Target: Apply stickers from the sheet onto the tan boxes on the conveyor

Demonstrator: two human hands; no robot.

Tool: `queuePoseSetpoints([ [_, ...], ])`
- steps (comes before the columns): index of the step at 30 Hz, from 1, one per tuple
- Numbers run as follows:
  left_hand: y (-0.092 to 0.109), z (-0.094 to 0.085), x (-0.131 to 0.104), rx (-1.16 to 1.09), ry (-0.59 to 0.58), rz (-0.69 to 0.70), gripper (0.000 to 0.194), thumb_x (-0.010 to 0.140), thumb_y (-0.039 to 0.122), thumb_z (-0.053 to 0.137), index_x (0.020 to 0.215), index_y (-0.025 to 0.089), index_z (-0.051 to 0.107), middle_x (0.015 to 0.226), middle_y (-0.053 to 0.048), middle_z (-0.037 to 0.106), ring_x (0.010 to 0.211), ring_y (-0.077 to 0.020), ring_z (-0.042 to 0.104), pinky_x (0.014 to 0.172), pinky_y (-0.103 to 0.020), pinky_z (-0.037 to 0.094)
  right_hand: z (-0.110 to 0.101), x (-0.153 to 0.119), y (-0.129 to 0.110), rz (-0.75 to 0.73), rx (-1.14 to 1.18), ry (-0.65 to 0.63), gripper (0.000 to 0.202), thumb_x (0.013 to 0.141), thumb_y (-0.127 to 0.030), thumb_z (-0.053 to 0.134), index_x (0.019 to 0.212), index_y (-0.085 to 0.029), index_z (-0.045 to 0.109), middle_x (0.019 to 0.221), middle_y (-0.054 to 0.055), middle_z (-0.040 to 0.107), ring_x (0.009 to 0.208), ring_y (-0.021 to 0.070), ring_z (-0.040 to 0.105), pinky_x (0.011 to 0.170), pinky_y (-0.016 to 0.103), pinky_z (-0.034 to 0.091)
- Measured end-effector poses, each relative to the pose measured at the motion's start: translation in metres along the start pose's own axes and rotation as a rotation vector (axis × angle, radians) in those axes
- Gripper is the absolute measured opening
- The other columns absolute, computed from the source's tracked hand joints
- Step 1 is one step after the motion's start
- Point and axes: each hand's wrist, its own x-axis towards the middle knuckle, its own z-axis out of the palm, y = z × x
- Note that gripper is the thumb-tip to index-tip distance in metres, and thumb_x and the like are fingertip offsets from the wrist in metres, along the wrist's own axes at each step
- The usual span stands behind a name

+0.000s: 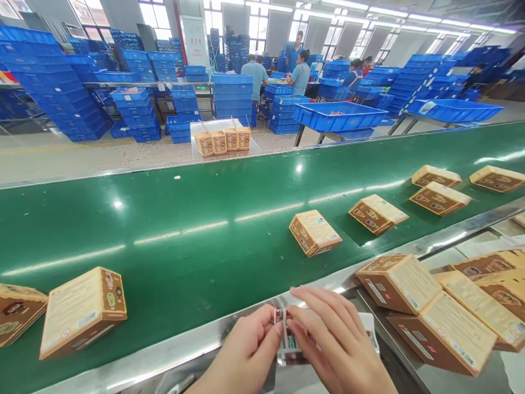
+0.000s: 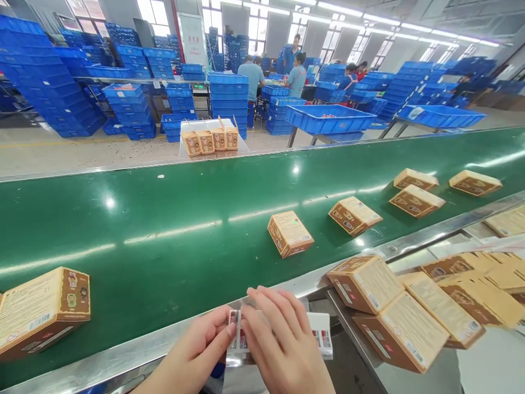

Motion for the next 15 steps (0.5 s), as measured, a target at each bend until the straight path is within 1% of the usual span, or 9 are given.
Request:
queuePoseSetpoints([
  [3, 0.002, 0.006, 0.006, 0.142, -0.022, 0.023, 0.053, 0.092, 0.071, 0.042, 0.078, 0.020, 0.045, 0.064, 0.006, 0.035, 0.059, -0.0122, 0.027, 0.055, -0.026, 0.025, -0.003, -0.003, 0.006, 0.080, 0.039, 0.003, 0.020, 0.093, -0.011, 0.056, 0.108, -0.019, 0.066, 0.107, 0.010, 0.077, 0.098, 0.0229, 0.072, 0.083, 0.036, 0.056],
  [5, 0.004, 0.010, 0.010, 0.197, -0.012, 0.042, 0.052, 0.094, 0.069, 0.039, 0.074, 0.021, 0.043, 0.065, 0.005, 0.037, 0.060, -0.0129, 0.030, 0.057, -0.027, 0.027, -0.005, -0.006, 0.009, 0.079, 0.022, 0.030, 0.020, 0.092, -0.008, 0.055, 0.104, -0.020, 0.066, 0.103, 0.008, 0.078, 0.096, 0.0231, 0.073, 0.084, 0.037, 0.056],
  [8, 0.004, 0.015, 0.016, 0.243, 0.032, 0.058, 0.053, 0.096, 0.066, 0.038, 0.068, 0.021, 0.038, 0.065, 0.004, 0.039, 0.062, -0.0136, 0.032, 0.059, -0.027, 0.028, -0.006, -0.011, 0.010, 0.045, -0.061, 0.073, 0.022, 0.092, -0.005, 0.055, 0.101, -0.020, 0.067, 0.098, 0.006, 0.079, 0.092, 0.0222, 0.074, 0.084, 0.037, 0.054],
  [11, 0.003, 0.018, 0.021, 0.248, 0.057, 0.036, 0.053, 0.095, 0.066, 0.039, 0.066, 0.022, 0.036, 0.064, 0.004, 0.037, 0.061, -0.0137, 0.031, 0.058, -0.027, 0.028, -0.005, -0.016, 0.007, 0.022, -0.085, 0.064, 0.021, 0.089, -0.003, 0.058, 0.100, -0.018, 0.068, 0.097, 0.007, 0.080, 0.092, 0.0217, 0.075, 0.084, 0.035, 0.055],
  [13, 0.001, 0.019, 0.024, 0.252, 0.068, 0.012, 0.053, 0.094, 0.066, 0.038, 0.066, 0.021, 0.036, 0.064, 0.004, 0.036, 0.061, -0.0139, 0.031, 0.058, -0.026, 0.028, -0.007, -0.020, 0.007, 0.044, -0.024, 0.086, 0.021, 0.086, -0.002, 0.060, 0.098, -0.017, 0.068, 0.097, 0.007, 0.080, 0.092, 0.0214, 0.075, 0.084, 0.033, 0.056],
  [15, -0.001, 0.018, 0.025, 0.253, 0.075, 0.002, 0.053, 0.094, 0.067, 0.037, 0.069, 0.021, 0.039, 0.065, 0.003, 0.038, 0.063, -0.0143, 0.033, 0.059, -0.026, 0.029, -0.010, -0.024, 0.009, 0.115, 0.096, 0.090, 0.019, 0.086, -0.005, 0.060, 0.094, -0.021, 0.068, 0.099, 0.006, 0.079, 0.093, 0.0208, 0.074, 0.082, 0.030, 0.058],
])
